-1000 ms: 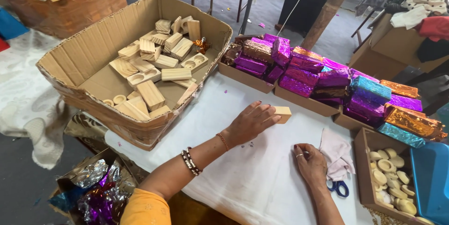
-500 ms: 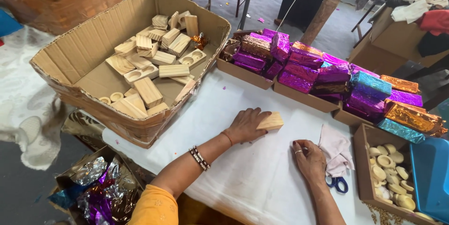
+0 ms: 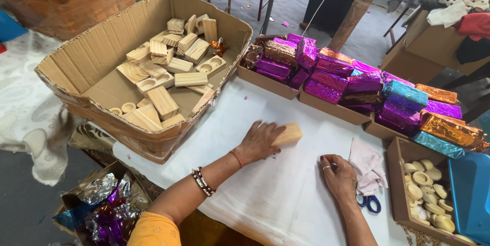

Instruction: The person picks up a wooden box from a cardboard container and wipes it with a cloth. They then place small wooden circular pieces into the indentations of the box. Finally, they pick up a piece of shiny brown wrapping paper.

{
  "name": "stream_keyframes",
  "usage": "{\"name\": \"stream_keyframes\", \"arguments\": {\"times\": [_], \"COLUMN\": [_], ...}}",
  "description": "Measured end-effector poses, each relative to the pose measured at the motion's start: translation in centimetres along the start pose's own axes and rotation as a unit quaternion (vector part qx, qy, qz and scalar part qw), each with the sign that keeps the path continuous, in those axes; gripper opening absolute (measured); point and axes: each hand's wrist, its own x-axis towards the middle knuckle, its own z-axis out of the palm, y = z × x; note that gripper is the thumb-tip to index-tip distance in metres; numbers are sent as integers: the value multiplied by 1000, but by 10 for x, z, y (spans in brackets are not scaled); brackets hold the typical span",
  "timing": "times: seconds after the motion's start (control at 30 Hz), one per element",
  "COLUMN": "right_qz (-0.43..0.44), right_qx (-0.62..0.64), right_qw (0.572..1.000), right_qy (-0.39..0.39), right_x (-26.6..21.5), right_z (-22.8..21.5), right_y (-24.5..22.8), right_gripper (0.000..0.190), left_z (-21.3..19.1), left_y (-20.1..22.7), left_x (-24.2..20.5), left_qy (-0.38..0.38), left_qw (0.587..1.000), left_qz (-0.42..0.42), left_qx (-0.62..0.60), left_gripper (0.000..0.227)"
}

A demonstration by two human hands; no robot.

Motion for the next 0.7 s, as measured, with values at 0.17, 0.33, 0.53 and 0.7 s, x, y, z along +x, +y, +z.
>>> {"name": "stream_keyframes", "arguments": {"times": [0.17, 0.33, 0.53, 0.7], "right_qz": [9, 0, 47, 49], "right_qx": [12, 35, 5, -10], "right_qw": [1000, 999, 998, 999], "right_qy": [-6, -6, -32, -21], "right_x": [-2, 1, 3, 4], "right_z": [-2, 1, 3, 5], "right_y": [0, 5, 7, 9], "right_gripper": [27, 28, 28, 28], "left_z": [-12, -98, -208, -238], "left_y": [-10, -3, -80, -222], "left_x": [-9, -15, 4, 23], "left_qy": [7, -68, -148, -131], "left_qw": [1000, 995, 989, 949], "left_qz": [6, 14, -5, -226], "left_qx": [-2, 78, -25, 174], "left_gripper": [74, 64, 65, 65]}}
